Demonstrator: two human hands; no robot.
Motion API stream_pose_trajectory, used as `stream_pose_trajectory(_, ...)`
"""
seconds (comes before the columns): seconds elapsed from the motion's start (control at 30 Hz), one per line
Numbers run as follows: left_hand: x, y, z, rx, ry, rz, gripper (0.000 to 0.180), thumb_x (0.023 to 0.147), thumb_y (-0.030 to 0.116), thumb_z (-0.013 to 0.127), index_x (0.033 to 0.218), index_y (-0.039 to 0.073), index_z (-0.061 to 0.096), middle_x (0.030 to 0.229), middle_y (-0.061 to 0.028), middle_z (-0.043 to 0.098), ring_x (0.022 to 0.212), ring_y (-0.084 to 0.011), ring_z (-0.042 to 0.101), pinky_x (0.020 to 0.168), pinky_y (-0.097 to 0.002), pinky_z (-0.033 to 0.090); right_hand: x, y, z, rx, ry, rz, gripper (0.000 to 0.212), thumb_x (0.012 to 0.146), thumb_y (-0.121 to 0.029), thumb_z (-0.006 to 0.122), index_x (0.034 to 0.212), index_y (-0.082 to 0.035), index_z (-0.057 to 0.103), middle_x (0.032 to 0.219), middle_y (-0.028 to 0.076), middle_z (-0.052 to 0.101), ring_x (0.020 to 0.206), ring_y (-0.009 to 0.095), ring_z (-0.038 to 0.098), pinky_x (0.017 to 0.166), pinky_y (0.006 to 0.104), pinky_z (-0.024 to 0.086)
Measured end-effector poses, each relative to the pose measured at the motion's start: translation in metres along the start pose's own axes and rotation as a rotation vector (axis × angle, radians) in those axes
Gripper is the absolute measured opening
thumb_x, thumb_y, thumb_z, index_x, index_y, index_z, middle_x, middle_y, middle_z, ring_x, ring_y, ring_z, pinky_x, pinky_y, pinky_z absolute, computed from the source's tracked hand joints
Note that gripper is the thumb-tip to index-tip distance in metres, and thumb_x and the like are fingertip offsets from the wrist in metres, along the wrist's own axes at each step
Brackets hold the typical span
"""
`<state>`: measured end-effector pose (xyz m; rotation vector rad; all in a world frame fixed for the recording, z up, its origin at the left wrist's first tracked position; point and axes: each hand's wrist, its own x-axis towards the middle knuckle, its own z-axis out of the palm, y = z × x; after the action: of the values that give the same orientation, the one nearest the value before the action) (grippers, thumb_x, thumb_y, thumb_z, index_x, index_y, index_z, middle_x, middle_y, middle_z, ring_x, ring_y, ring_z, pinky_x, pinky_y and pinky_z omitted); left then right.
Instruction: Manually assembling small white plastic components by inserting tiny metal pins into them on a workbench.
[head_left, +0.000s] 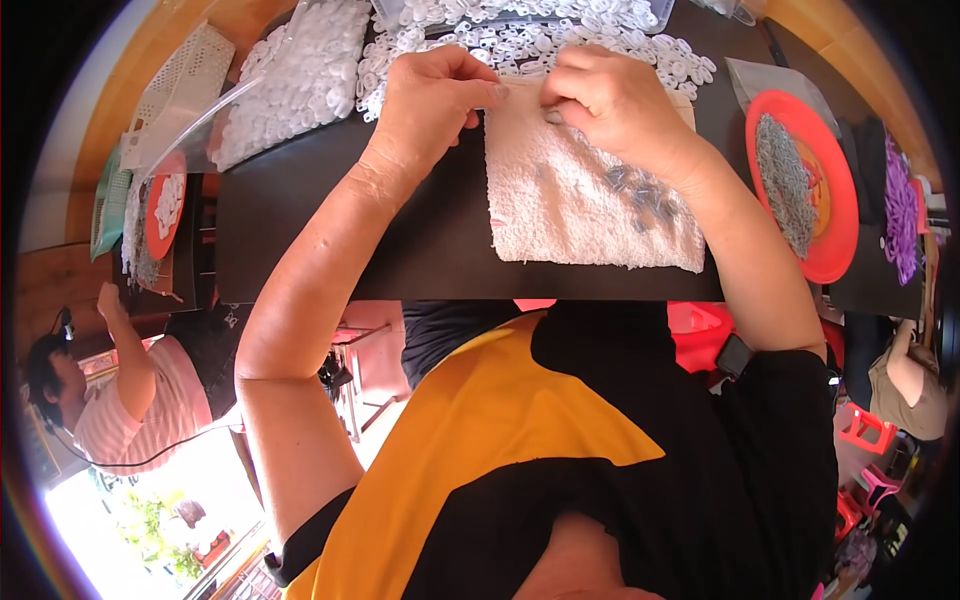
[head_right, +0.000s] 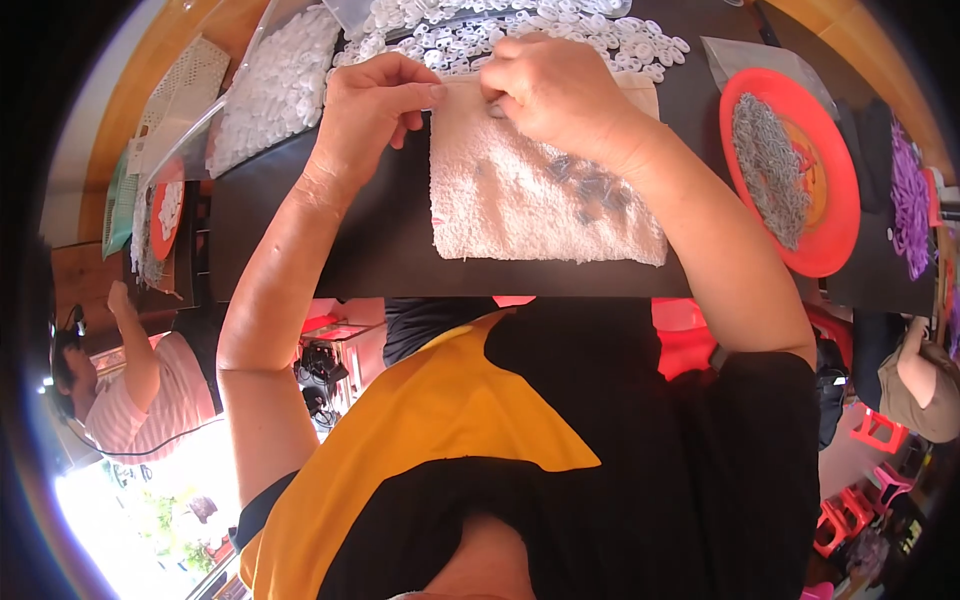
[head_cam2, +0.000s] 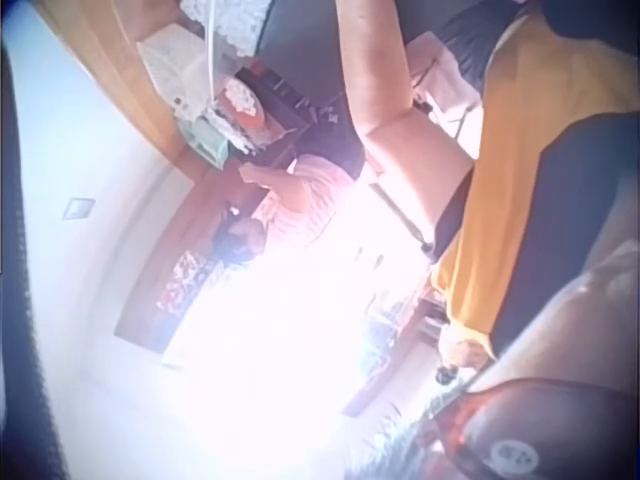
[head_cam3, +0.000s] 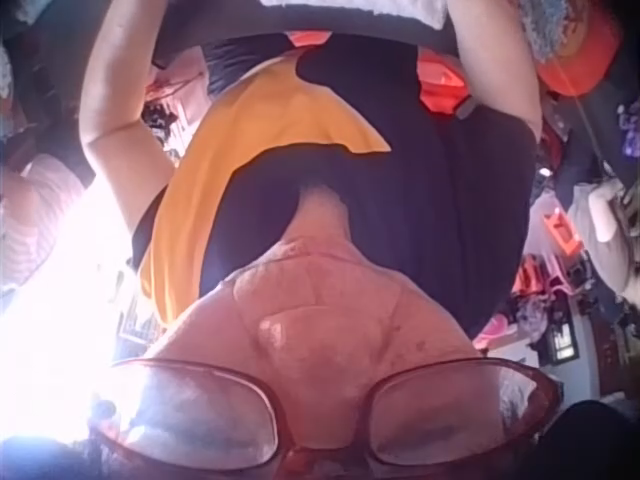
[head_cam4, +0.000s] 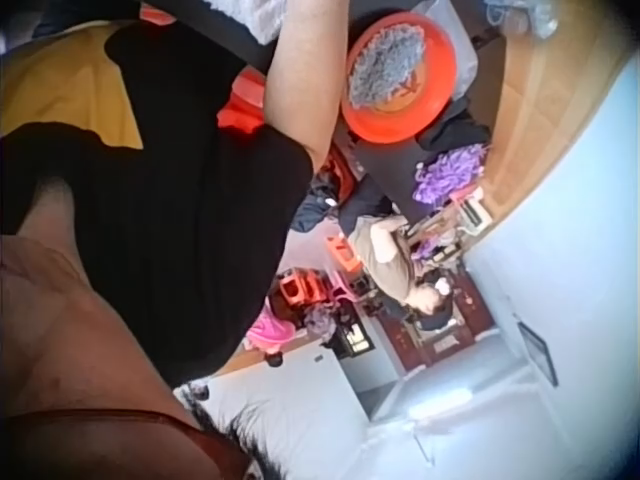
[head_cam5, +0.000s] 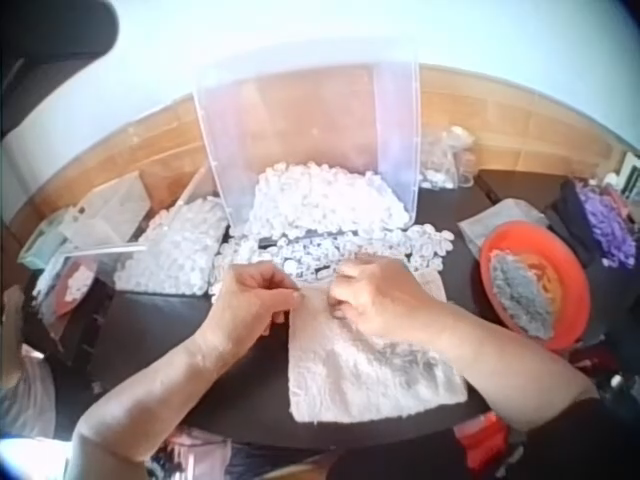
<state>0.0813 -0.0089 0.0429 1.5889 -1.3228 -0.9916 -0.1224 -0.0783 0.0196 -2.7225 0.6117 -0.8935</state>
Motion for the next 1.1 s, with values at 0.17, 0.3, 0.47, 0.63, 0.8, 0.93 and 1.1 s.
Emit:
stream_pose_trajectory(0.17, 0.014, -0.025, -0.023, 0.208, 0.121, 0.143, 0.013, 0.074, 0.011, 0.071, 0.077, 0.0, 0.067, 0.065, -0.0016, 0.061, 0.059, -0.0099, 0.054, 0.059, -0.0254, 0.046, -0.001, -0.005, 0.006, -0.142, 0.004, -0.048, 0.007, 0.073, -0.007, 0.064, 0.079, -0.01, 0.064, 0.082, 0.003, 0.06, 0.084, 0.025, 0.06, 0.069, 0.0386, 0.05)
stream_pose_trajectory(0.3, 0.017, -0.036, -0.026, 0.466, 0.136, 0.354, 0.015, 0.074, 0.011, 0.072, 0.085, 0.003, 0.068, 0.071, -0.0034, 0.062, 0.064, -0.0133, 0.057, 0.062, -0.028, 0.048, -0.002, -0.007, 0.01, -0.156, 0.018, -0.059, 0.007, 0.073, -0.006, 0.063, 0.079, -0.009, 0.063, 0.085, 0.005, 0.06, 0.087, 0.025, 0.06, 0.072, 0.0394, 0.048)
stream_pose_trajectory(0.47, 0.007, -0.034, -0.018, 0.678, 0.18, 0.463, 0.024, 0.072, 0.009, 0.076, 0.094, 0.005, 0.069, 0.072, -0.0039, 0.059, 0.063, -0.0141, 0.054, 0.06, -0.0276, 0.046, -0.003, -0.009, 0.006, -0.163, 0.026, -0.011, 0.007, 0.072, -0.005, 0.062, 0.078, -0.008, 0.061, 0.087, 0.004, 0.06, 0.09, 0.024, 0.06, 0.075, 0.0387, 0.046)
stream_pose_trajectory(0.63, 0.004, -0.031, -0.023, 0.633, 0.133, 0.552, 0.021, 0.073, 0.006, 0.074, 0.092, 0.004, 0.067, 0.078, -0.0053, 0.06, 0.066, -0.0172, 0.058, 0.062, -0.0303, 0.048, 0.001, -0.009, 0.0, -0.15, -0.024, -0.043, 0.007, 0.073, -0.004, 0.063, 0.078, -0.009, 0.061, 0.085, 0.003, 0.06, 0.088, 0.025, 0.06, 0.074, 0.0386, 0.047)
stream_pose_trajectory(0.8, 0.008, -0.034, -0.009, 0.679, 0.054, 0.656, 0.013, 0.077, 0.006, 0.069, 0.088, 0.004, 0.065, 0.083, -0.0089, 0.061, 0.071, -0.0276, 0.063, 0.064, -0.0345, 0.049, 0.0, -0.003, 0.001, -0.107, -0.041, -0.039, 0.007, 0.073, -0.004, 0.064, 0.076, -0.009, 0.061, 0.081, 0.002, 0.061, 0.084, 0.026, 0.061, 0.071, 0.0397, 0.048)
stream_pose_trajectory(0.93, 0.005, -0.035, -0.006, 0.72, 0.091, 0.648, 0.01, 0.078, 0.008, 0.068, 0.086, 0.003, 0.063, 0.084, -0.0095, 0.061, 0.073, -0.0295, 0.063, 0.064, -0.0355, 0.05, 0.002, -0.004, -0.005, 0.005, -0.053, 0.069, 0.003, 0.074, -0.005, 0.062, 0.075, -0.008, 0.06, 0.079, 0.004, 0.061, 0.082, 0.028, 0.061, 0.07, 0.041, 0.048)
stream_pose_trajectory(1.1, 0.006, -0.038, -0.002, 0.79, 0.127, 0.731, 0.011, 0.079, 0.01, 0.067, 0.087, 0.004, 0.063, 0.084, -0.0102, 0.061, 0.075, -0.0318, 0.063, 0.065, -0.0383, 0.051, 0.0, 0.003, -0.011, -0.062, -0.039, 0.043, 0.001, 0.076, -0.007, 0.059, 0.077, -0.007, 0.059, 0.079, 0.006, 0.06, 0.081, 0.029, 0.061, 0.07, 0.0422, 0.047)
